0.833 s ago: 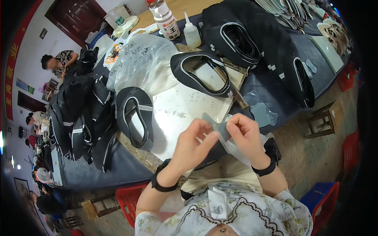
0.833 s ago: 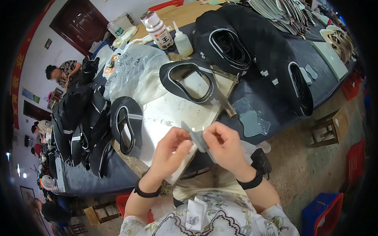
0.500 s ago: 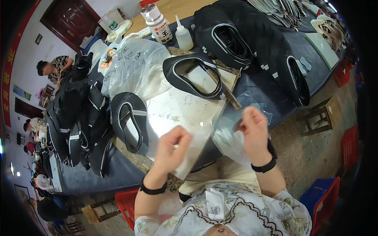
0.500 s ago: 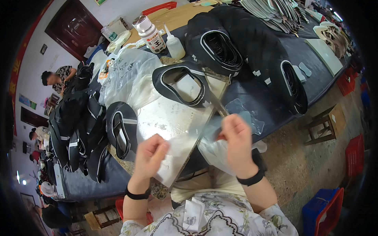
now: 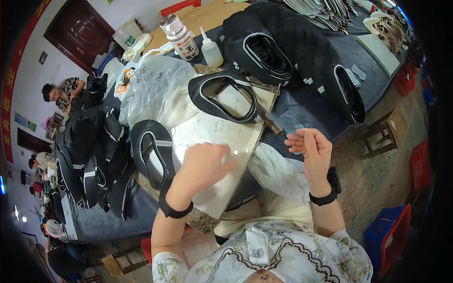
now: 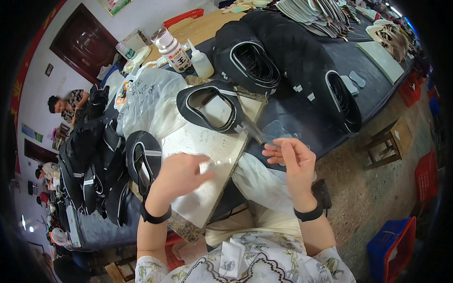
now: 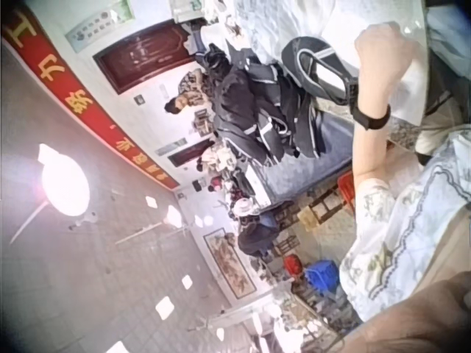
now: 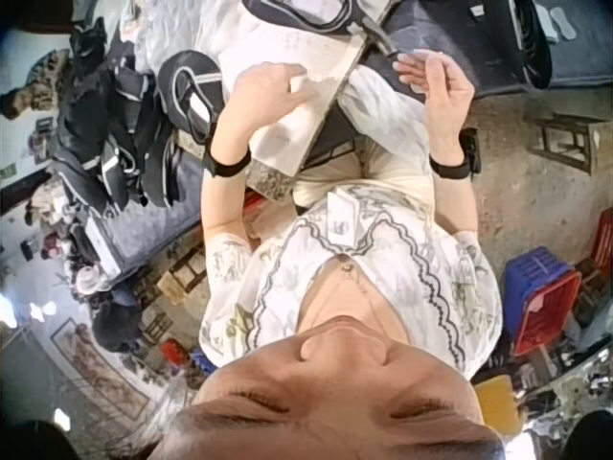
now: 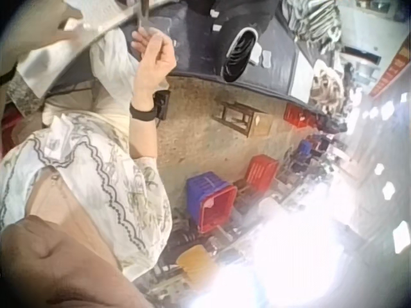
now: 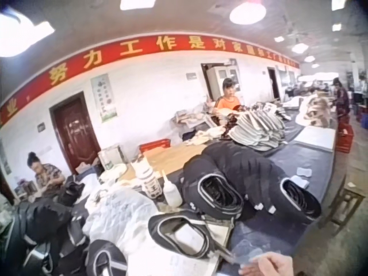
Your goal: Applying adhesive patches and tape to the interior heel and sides of shoe uppers in a workshop.
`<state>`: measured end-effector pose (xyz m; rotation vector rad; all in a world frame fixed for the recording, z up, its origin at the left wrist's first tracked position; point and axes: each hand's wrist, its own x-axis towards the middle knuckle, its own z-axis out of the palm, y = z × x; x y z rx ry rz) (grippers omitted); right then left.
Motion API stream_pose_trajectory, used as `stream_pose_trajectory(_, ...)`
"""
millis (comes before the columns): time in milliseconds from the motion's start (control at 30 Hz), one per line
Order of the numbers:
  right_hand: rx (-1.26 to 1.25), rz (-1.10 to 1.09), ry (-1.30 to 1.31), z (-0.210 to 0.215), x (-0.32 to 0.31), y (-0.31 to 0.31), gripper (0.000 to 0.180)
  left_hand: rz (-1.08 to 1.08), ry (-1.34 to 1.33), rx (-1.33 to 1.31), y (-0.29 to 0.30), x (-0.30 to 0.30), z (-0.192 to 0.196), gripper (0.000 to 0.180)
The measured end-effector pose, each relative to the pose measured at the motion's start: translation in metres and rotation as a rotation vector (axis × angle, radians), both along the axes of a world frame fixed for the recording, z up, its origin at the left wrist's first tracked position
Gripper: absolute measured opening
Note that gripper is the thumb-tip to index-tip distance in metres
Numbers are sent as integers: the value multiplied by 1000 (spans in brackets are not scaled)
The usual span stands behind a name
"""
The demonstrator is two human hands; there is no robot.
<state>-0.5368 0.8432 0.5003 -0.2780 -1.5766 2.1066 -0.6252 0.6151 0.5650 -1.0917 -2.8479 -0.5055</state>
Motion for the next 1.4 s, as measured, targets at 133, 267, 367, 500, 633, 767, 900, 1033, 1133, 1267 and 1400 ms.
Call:
stream_pose_trajectory(133, -54, 27, 22, -13, 4, 8, 16, 42, -183, -153, 21, -5, -1, 23)
stream_pose_trajectory(267, -204, 51, 68, -5, 1, 2, 12, -145, 238, 341, 32, -21, -27, 16)
stream_pose_trajectory(367, -352, 86, 55, -11, -3, 5, 12, -99, 324, 359, 46, -18, -39, 15)
stream_pose_trajectory(500, -282, 235, 39, -15, -13, 13, 14, -7, 199, 548, 51, -20, -41, 17)
stream_pose_trajectory(633, -55, 381, 17, -11, -35, 16, 21, -165, 393, 320, 70, -37, -27, 18)
stream_pose_trajectory(767, -19, 469, 62, -12, -53, 8, 20, -225, 494, 201, 73, -39, -39, 14)
stream_pose_trajectory(900, 88, 555, 165, -23, -49, -2, 23, -237, 690, 283, 65, -20, -59, 15)
stream_pose_trajectory(1033, 229, 539, 152, -29, -36, -9, 24, -298, 628, 322, 52, 2, -71, 17)
stream_pose_trajectory(1133, 9, 547, 138, -34, -29, -6, 24, -209, 393, 586, 35, 8, -67, 32)
stream_pose_trajectory(1267, 40, 552, 145, -29, -29, -9, 26, -137, 416, 374, 36, -6, -51, 33)
stream_pose_trajectory(1400, 145, 615, 84, -23, -21, 3, 23, -97, 461, 344, 37, -18, -62, 34)
